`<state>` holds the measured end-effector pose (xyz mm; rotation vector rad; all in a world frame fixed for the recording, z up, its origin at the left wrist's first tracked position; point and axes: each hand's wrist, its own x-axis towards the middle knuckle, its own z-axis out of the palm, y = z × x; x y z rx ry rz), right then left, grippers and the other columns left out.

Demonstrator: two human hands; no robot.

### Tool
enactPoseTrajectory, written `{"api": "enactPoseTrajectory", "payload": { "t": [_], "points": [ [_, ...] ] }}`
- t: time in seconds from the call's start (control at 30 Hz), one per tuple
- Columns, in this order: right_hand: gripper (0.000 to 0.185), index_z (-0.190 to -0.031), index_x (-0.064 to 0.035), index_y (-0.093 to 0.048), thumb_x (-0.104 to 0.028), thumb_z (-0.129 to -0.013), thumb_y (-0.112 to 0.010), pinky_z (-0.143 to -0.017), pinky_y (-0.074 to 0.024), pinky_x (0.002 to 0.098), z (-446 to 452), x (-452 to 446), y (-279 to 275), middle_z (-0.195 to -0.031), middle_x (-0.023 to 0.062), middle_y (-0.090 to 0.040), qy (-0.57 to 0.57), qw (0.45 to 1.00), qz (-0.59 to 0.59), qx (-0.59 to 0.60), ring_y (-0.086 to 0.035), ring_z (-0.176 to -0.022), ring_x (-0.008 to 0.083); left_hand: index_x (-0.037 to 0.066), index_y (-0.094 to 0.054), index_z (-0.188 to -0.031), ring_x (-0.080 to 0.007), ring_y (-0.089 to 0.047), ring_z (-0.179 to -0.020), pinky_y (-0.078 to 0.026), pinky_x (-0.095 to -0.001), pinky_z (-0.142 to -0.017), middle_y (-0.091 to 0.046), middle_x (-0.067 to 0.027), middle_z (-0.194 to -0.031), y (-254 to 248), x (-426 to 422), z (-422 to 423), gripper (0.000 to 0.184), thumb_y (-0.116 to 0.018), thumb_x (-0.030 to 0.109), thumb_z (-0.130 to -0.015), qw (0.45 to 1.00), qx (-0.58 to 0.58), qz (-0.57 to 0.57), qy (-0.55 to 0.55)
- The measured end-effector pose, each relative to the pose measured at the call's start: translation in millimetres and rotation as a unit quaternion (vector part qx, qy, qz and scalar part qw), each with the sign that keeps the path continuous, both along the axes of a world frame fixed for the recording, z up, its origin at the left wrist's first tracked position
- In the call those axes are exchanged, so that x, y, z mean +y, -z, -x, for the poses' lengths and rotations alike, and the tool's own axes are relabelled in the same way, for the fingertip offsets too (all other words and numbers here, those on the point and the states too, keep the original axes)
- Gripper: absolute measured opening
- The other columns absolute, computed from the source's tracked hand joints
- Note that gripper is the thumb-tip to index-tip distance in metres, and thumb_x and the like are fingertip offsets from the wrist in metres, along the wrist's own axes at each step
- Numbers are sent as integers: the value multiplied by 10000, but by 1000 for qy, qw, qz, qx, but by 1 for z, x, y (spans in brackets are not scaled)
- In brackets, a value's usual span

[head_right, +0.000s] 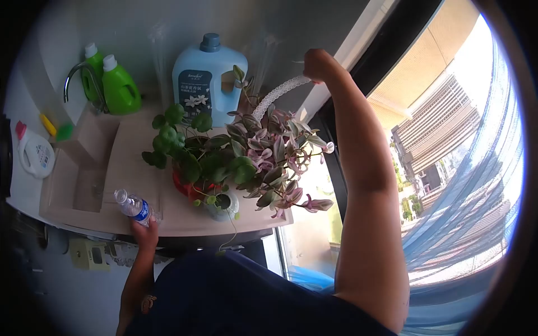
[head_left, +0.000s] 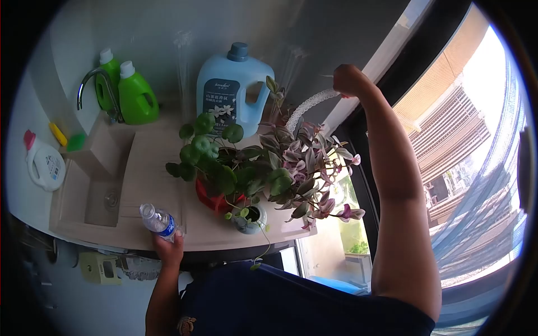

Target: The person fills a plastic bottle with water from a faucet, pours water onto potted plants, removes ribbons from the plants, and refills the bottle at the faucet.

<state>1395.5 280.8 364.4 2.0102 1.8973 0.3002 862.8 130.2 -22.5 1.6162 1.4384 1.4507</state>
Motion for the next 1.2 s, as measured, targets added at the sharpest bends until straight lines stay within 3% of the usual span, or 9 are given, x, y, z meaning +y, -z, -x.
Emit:
{"api": "enactPoseTrajectory", "payload": {
  "t": [0.27,0.43,0.53,0.67,0.83,0.9,0.97,1.1,1.2],
  "points": [
    [301,-1070,16,-648,-69,-782,-636,-725,-575,417,-1,59,30,-936,222,-686,140,947,-281,70,-703,-875,276,-17,-459,-1276,-341,-601,-1057,-458,-428,-937,-571,-188,-1158,3,-1,2,629,-661,336,-796,1000,4,-7,6],
    [598,-1336,-51,-489,-168,-790,-702,-693,-579,394,11,37,22,-930,107,-691,209,803,-110,547,-684,-838,243,-24,-454,-1284,-296,-610,-1052,-450,-401,-960,-583,-167,-1155,1,-2,4,591,-644,261,-802,999,27,-8,16],
    [535,-1293,-50,-541,-210,-809,-702,-671,-572,359,16,16,9,-940,93,-691,118,918,-71,371,-679,-815,210,-27,-483,-1249,-307,-609,-1046,-463,-401,-934,-588,-177,-1147,8,0,6,600,-679,300,-786,999,-17,20,28],
    [376,-1261,-20,-575,-170,-918,-615,-828,-547,323,62,-89,-24,-1089,96,-683,-55,900,-94,421,-680,-943,200,-30,-484,-1246,-299,-608,-1042,-464,-397,-934,-588,-169,-1143,6,2,6,589,-675,298,-796,999,-23,4,43],
    [232,-1011,55,-617,-141,-941,-512,-726,-549,385,82,-278,33,-964,214,-644,-343,579,-187,716,-674,-828,308,-35,-391,-1341,-275,-553,-1138,-401,-388,-1014,-529,-164,-1247,-8,0,7,620,-627,241,-838,997,6,8,75],
    [167,-797,-1,-590,-127,-895,-538,-529,-469,369,85,-325,112,-752,165,-601,-339,321,-182,866,-586,-571,227,-36,-388,-1342,-277,-553,-1135,-400,-389,-1013,-532,-165,-1240,-11,1,6,617,-624,236,-840,996,-9,-2,89],
    [179,-873,48,-619,-89,-885,-504,-578,-503,383,100,-350,193,-768,169,-625,-179,255,-122,942,-609,-613,251,-36,-386,-1342,-280,-553,-1131,-400,-389,-1012,-534,-165,-1233,-12,2,6,614,-622,231,-842,995,-24,-12,95],
    [240,-1064,16,-659,-102,-854,-655,-847,-539,336,164,-325,262,-1065,133,-673,121,756,-42,642,-666,-936,233,-34,-378,-1337,-286,-596,-1061,-452,-390,-957,-560,-167,-1189,-11,4,7,631,-642,245,-837,997,6,-13,78],
    [393,-1169,-29,-590,-172,-824,-715,-806,-530,408,195,-284,306,-1110,175,-627,143,808,-273,502,-630,-991,320,-30,-368,-1347,-288,-592,-1071,-448,-391,-963,-554,-168,-1204,-11,3,5,636,-639,236,-837,997,-2,-10,77]
  ]
}}
